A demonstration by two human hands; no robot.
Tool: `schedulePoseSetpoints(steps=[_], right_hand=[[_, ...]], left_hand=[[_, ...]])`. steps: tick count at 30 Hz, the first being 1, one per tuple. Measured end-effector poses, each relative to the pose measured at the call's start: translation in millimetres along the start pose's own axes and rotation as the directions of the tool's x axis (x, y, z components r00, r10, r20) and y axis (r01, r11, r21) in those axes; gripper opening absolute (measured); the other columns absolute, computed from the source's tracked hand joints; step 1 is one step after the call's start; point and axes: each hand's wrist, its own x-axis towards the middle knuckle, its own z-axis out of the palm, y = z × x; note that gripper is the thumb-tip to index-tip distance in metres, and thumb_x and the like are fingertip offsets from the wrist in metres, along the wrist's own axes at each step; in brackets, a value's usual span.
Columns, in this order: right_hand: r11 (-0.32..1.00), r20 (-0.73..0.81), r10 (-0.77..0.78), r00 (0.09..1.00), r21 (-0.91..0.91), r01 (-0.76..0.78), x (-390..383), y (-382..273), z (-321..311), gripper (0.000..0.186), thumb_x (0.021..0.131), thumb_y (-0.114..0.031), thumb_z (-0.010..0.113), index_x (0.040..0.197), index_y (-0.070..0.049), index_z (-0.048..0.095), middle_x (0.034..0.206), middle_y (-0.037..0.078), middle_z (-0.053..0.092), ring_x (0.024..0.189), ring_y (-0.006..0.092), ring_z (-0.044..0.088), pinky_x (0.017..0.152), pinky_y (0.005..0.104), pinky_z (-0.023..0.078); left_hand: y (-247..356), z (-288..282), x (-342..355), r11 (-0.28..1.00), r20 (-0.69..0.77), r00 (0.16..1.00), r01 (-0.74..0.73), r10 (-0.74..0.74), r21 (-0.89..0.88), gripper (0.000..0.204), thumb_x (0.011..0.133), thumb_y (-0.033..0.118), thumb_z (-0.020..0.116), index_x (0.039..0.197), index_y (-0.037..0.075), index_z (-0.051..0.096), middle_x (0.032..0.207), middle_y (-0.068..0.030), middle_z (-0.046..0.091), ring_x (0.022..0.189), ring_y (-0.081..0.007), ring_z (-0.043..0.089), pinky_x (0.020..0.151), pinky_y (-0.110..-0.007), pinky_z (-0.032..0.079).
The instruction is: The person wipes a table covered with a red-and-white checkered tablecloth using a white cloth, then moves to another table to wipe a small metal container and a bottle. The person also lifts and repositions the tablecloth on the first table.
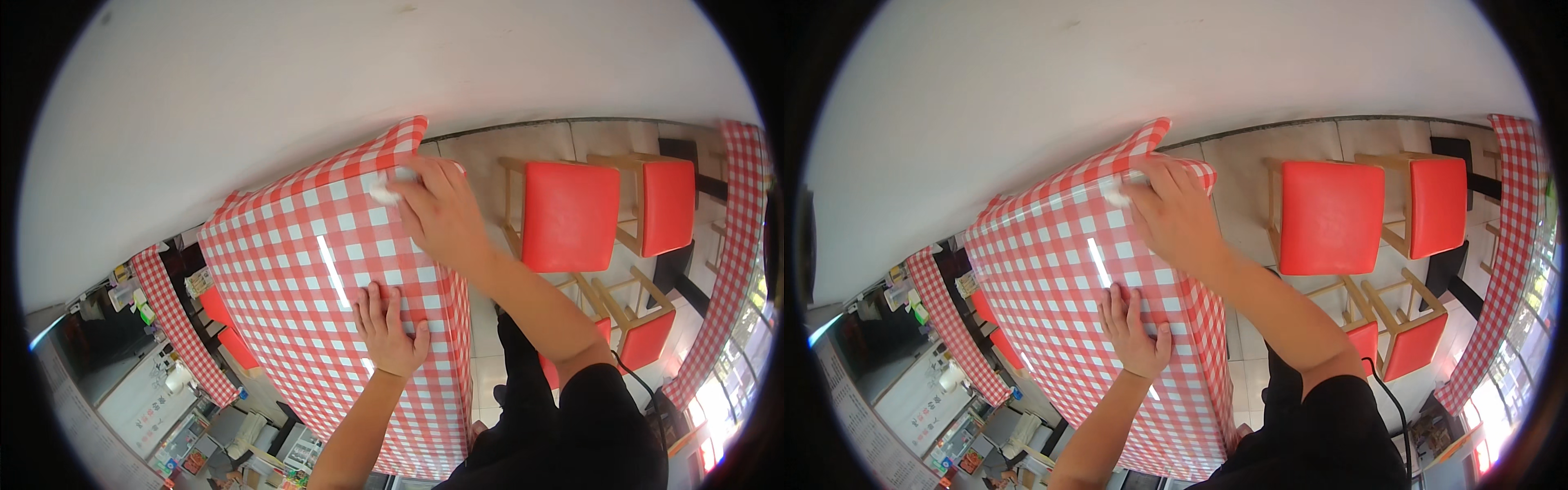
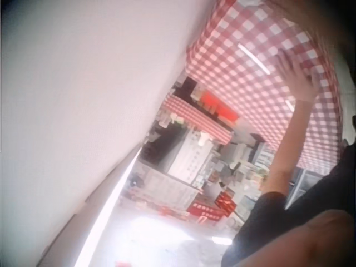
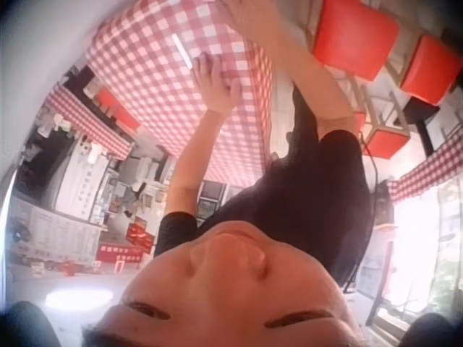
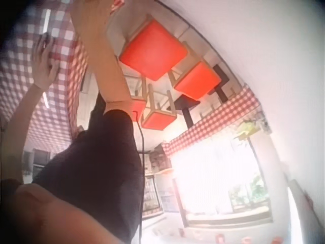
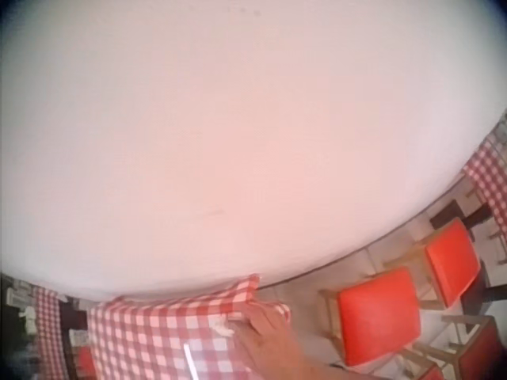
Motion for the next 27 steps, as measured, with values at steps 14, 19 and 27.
schedulePoseSetpoints(steps=[14,19,27], right_hand=[[0.624,0.225,0.635,0.739,0.414,-0.663,15,45,-18,0.029,0.106,-0.017,0.048,0.120,0.000,0.066,0.087,0.007,0.065,0.075,0.0147,0.058,0.074,0.0345,0.050],[0.806,0.342,0.469,0.815,0.212,-0.553,34,14,2,0.022,0.100,-0.018,0.057,0.115,-0.007,0.070,0.089,0.009,0.067,0.089,0.0225,0.064,0.094,0.0390,0.053],[0.944,0.193,-0.209,0.959,-0.215,0.249,50,7,29,0.017,0.092,-0.025,0.073,0.097,-0.009,0.073,0.095,0.007,0.070,0.089,0.0286,0.067,0.081,0.0432,0.057]], left_hand=[[3,0,5,1.000,-0.030,1.000,0.001,-0.001,-0.014,0.066,0.101,0.045,0.056,0.153,0.005,0.050,0.166,-0.0243,0.038,0.155,-0.0443,0.032,0.125,-0.061,0.024],[3,-3,3,1.000,-0.041,0.999,-0.008,0.008,-0.007,0.066,0.102,0.046,0.054,0.154,0.005,0.050,0.166,-0.0232,0.038,0.155,-0.0437,0.032,0.125,-0.061,0.024],[-2,-8,2,0.999,-0.006,1.000,0.004,-0.004,-0.034,0.069,0.098,0.045,0.057,0.153,0.004,0.049,0.163,-0.0260,0.040,0.150,-0.0479,0.036,0.123,-0.064,0.024]])
